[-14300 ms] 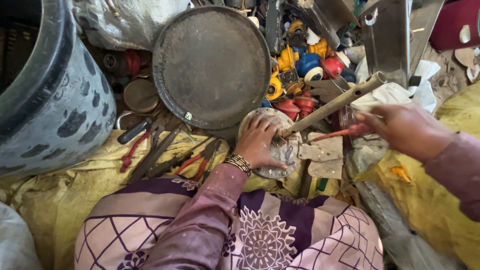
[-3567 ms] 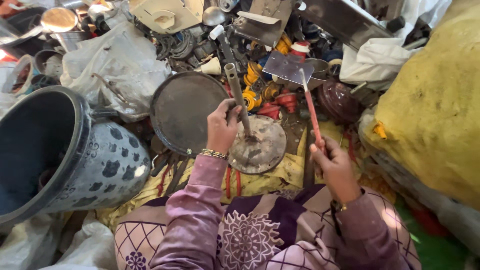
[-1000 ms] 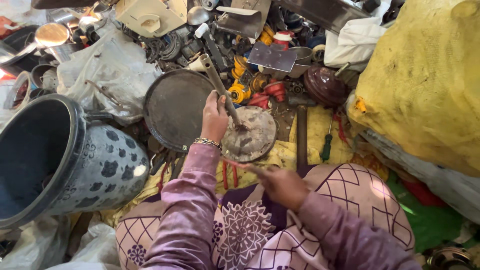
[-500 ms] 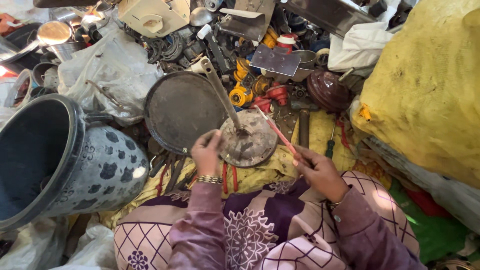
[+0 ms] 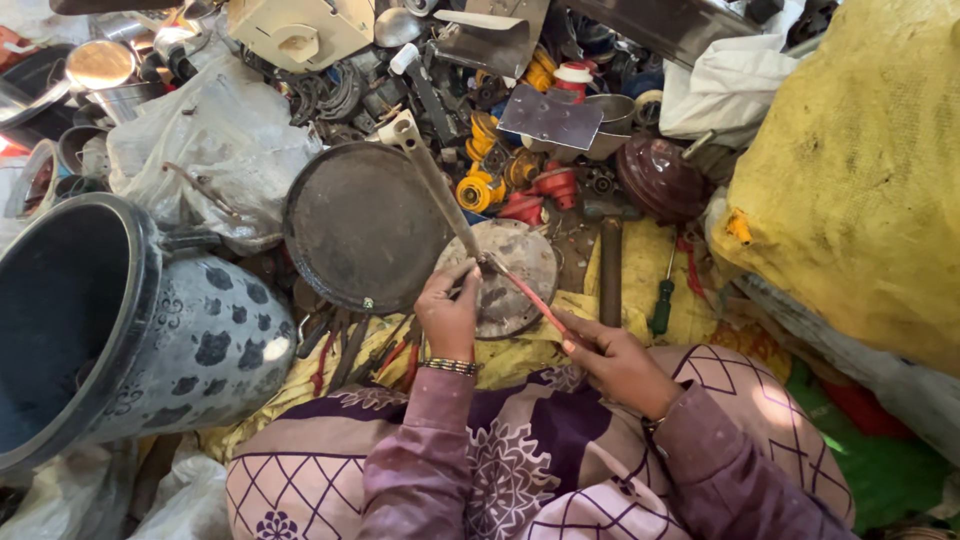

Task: The person is sitting on the floor in a cluttered workshop, using pliers and a hammer to repair a metal pipe attached to a circular base. They repeatedly adjust the pipe and strike it with the hammer.

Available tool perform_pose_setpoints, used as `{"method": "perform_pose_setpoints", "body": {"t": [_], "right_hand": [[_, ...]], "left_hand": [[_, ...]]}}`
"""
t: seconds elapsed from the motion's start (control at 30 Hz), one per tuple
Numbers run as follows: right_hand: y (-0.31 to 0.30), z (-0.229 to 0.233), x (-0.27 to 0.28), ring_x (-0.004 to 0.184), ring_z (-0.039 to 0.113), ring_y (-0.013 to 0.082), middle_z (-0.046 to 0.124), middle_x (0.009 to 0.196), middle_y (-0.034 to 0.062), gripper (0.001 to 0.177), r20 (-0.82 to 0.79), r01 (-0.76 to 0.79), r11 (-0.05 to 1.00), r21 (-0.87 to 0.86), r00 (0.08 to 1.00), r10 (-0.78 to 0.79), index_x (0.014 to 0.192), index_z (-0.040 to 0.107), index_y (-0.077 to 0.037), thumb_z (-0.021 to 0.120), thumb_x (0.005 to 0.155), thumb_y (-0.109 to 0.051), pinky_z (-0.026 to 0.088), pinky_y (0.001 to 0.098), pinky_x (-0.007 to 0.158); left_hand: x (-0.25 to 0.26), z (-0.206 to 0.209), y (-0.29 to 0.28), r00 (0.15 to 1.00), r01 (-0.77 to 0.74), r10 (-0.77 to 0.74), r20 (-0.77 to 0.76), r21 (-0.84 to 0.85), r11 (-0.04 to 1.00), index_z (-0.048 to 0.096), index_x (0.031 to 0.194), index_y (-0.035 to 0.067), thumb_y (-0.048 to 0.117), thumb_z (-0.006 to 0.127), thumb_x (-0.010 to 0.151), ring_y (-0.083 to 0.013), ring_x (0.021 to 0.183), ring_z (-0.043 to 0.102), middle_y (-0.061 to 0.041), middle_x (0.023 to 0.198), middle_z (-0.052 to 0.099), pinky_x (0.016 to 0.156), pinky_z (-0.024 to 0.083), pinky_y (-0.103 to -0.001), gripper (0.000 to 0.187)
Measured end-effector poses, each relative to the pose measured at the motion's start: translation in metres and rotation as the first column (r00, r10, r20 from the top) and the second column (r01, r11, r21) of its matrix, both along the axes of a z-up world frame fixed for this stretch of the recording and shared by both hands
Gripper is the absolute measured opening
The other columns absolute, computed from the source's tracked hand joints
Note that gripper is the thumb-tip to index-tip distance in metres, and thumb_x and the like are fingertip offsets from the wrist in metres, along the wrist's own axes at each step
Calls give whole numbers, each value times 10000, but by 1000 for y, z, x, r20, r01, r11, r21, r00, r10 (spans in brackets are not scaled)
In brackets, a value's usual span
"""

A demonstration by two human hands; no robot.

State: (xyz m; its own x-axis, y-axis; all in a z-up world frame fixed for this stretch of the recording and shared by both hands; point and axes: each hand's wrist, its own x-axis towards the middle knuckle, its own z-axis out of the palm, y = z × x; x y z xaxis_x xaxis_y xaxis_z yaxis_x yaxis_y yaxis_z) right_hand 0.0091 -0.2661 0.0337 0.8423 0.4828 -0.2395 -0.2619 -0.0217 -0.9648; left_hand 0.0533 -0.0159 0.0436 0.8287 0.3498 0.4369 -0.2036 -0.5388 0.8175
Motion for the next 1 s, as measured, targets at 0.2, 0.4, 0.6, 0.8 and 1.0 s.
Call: {"method": "perform_pose_setpoints", "body": {"t": [0.2, 0.4, 0.6, 0.8, 1.0], "right_hand": [[-1, -4, 1, 568, 368, 53, 478, 698, -76, 573, -53, -20, 999, 38, 998, 22, 1535, 501, -173, 600, 971, -147, 344, 256, 494], [1, -1, 1, 572, 360, 58, 446, 694, -75, 569, -35, -14, 1000, 23, 999, 15, 1535, 509, -174, 609, 975, -153, 339, 258, 497], [0, -1, 0, 588, 347, 59, 429, 698, -79, 572, -17, -16, 1000, 20, 1000, 16, 1534, 513, -173, 622, 972, -168, 332, 260, 506], [-2, -5, 1, 619, 408, 53, 459, 703, -83, 570, 80, -16, 1000, -1, 997, 16, 1537, 502, -186, 628, 981, -192, 402, 259, 545], [-5, -16, 7, 673, 515, 83, 622, 770, -11, 519, 188, 340, 913, -225, 934, -302, 1485, 584, -214, 630, 968, -191, 461, 290, 604]], "left_hand": [[0, 8, -8, 997, -54, 45, 60, 164, 985, 791, 1027, 42, 88, 778, 869, -263, 937, 735, -139, 999, 764, 863, 564, -348, 165], [1, 14, -11, 997, -58, 44, 61, 250, 967, 778, 1028, 35, 78, 762, 880, -299, 921, 726, -149, 993, 746, 827, 564, -370, 155], [4, 21, -14, 999, -52, 47, 26, 250, 967, 742, 965, 19, 55, 749, 871, -327, 849, 707, -148, 931, 711, 760, 552, -398, 101], [9, 20, -12, 999, -29, 12, 52, 336, 941, 636, 929, 7, -28, 679, 860, -391, 953, 632, -172, 989, 631, 841, 501, -451, 89], [14, 5, -9, 996, -49, 22, 81, 352, 935, 585, 961, 5, -35, 654, 862, -410, 1020, 596, -187, 1059, 596, 888, 475, -474, 127]]}}
